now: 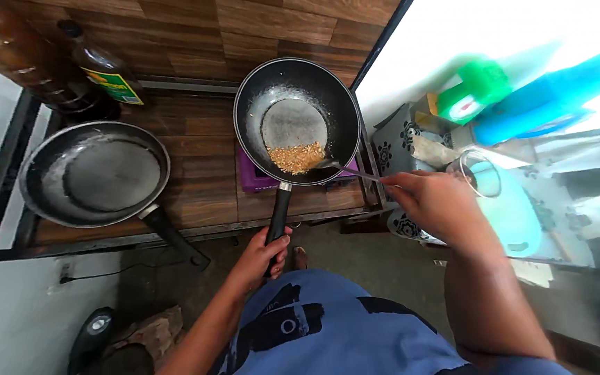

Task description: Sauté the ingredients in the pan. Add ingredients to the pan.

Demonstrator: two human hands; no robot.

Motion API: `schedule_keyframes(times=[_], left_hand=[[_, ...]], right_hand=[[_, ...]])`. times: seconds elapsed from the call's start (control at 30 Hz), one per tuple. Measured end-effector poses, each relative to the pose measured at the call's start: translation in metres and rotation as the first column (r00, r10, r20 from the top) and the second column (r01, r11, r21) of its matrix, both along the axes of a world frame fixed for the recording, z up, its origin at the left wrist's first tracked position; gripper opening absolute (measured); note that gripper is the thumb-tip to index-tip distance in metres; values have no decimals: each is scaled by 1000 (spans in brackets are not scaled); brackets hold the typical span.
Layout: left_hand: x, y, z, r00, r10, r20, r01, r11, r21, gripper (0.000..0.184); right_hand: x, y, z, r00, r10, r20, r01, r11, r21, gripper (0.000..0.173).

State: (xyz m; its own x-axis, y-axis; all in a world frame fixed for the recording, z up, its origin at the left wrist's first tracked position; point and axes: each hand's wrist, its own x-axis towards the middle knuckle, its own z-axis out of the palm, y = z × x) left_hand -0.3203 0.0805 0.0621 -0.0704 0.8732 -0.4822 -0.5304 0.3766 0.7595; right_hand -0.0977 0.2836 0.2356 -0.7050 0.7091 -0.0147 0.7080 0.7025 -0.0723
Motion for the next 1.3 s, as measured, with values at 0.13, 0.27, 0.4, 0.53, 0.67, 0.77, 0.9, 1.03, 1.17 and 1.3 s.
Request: schedule_keyframes(times=[0.13,0.27,0.4,0.53,0.67,0.77,0.9,1.03,1.17,1.3], left_hand=[[-1,0,0,1000,-12,5,12,1000,-12,27],[-4,-1,-4,999,-36,33,35,999,28,25],[-5,-2,-7,998,-35,53,32,998,61,22],[-5,-3,-8,998,-40,48,37,998,50,25],[-5,-3,-6,998,-41,48,39,998,44,27],[-5,-2,-4,998,-38,52,35,998,46,28],[-5,-1,-1,998,-37,48,36,999,26,29],[-4,-1,-1,999,-40,31,39,999,21,30],[-3,-1,0,999,-33,13,33,999,2,31],[-2,-1,2,1000,-23,9,23,1000,3,31]], right_hand=[[12,6,11,1000,1,-24,0,1000,15,29],[7,8,11,1000,-14,25,14,1000,-2,31],[-10,11,5,1000,6,-12,-5,999,38,30],[-44,24,-3,995,-34,-94,48,987,151,27],[-59,51,-41,994,-89,-61,103,956,274,32],[-34,36,-45,998,-54,25,42,940,339,31],[-4,-7,-13,995,-17,102,-13,958,288,28],[-20,6,-7,998,-31,-50,35,995,93,29],[-70,35,-41,935,-216,-282,144,957,-253,35],[-109,36,-66,834,-358,-419,175,893,-415,37]])
